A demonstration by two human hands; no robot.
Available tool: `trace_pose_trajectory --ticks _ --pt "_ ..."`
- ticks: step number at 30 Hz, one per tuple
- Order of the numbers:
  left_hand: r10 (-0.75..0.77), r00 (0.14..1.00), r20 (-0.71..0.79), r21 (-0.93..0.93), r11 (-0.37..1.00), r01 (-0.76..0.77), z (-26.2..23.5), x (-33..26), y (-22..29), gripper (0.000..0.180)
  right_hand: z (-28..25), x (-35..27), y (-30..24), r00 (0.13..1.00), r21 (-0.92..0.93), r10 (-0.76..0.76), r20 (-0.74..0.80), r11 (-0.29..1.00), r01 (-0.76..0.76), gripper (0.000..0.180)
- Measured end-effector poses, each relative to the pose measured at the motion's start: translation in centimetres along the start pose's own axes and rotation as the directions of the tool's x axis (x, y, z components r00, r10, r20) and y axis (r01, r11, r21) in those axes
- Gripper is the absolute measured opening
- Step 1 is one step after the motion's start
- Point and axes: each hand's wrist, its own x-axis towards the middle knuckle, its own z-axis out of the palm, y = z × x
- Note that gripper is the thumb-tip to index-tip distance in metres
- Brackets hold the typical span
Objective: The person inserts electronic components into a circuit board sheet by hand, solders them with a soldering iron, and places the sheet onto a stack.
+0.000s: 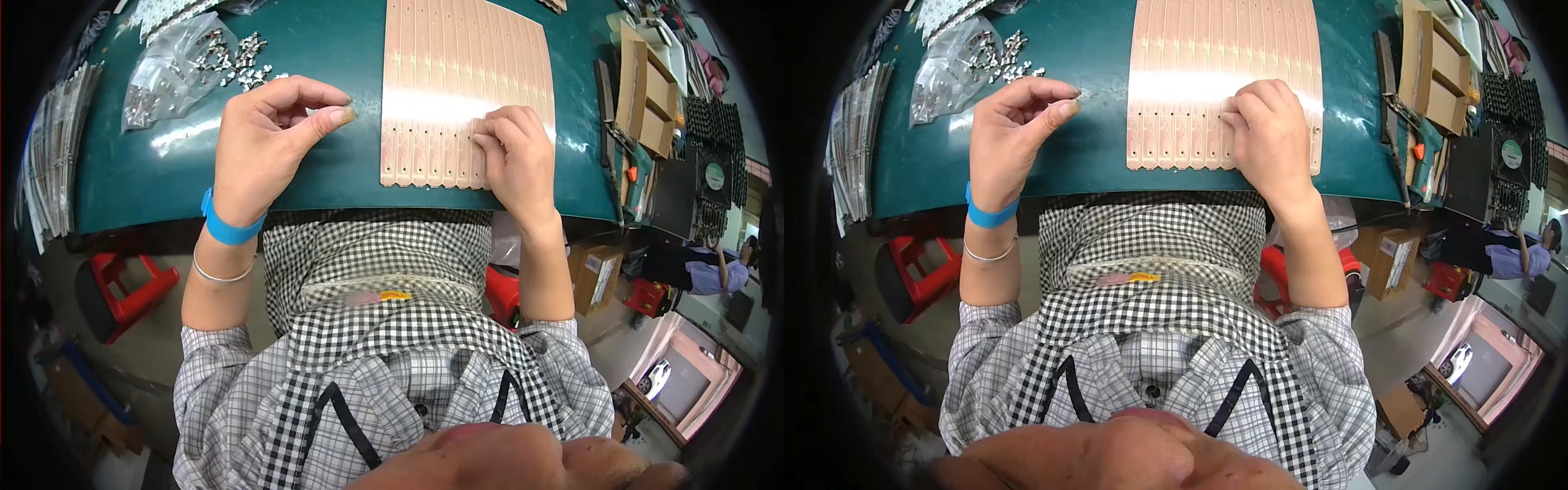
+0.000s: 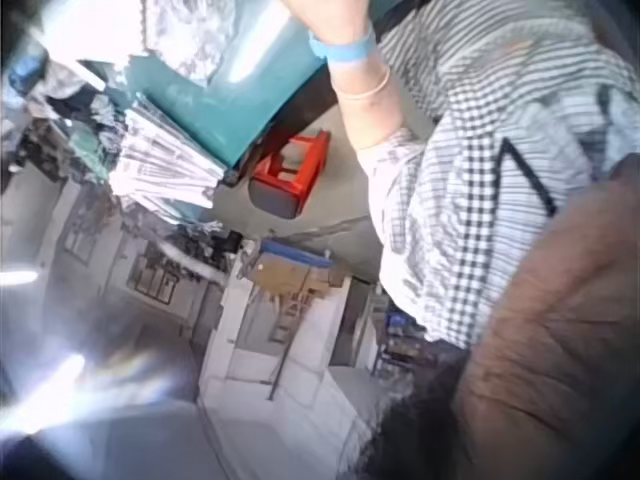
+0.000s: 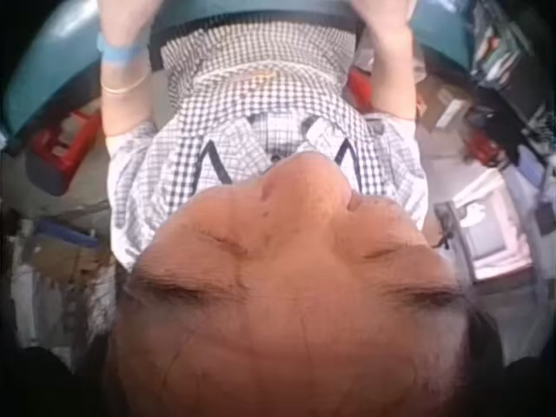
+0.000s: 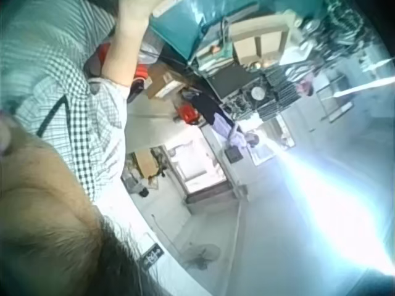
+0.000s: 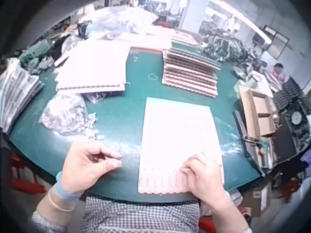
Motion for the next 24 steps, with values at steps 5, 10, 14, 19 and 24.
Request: trace_pose_trajectory --ticks 5,10,14,19,24 --pt "0.007 0.992 0.124 -0.319 0.947 0.033 1.3 -0.4 0.5 0.015 0.1 0.4 0.0 0.998 -0.054 -0.054 -0.008 0.997 0.054 0.013" --pt "-0.017 0.985 0.172 -0.514 0.852 0.104 3.3 -0.9 0.2 0.014 -0.6 0.4 -0.5 1.0 0.0 0.015 -0.018 1.0 -0.015 0.012" --pt "-0.085 0.974 0.212 -0.554 0.81 0.191 4.3 -1.5 0.3 0.013 -1.9 0.9 -2.3 0.999 0.146 0.033 -0.031 0.989 -0.028 0.014" --pt "-0.081 0.963 0.255 -0.634 0.738 0.23 5.7 -2.0 0.1 0.014 -1.6 1.3 -6.4 1.0 0.544 -0.007 -0.011 0.839 0.012 0.017" --pt "-0.112 0.928 0.355 -0.646 0.688 0.33 5.8 -2.0 0.5 0.015 -1.1 1.0 -6.0 0.998 0.661 -0.007 0.062 0.75 -0.036 0.016"
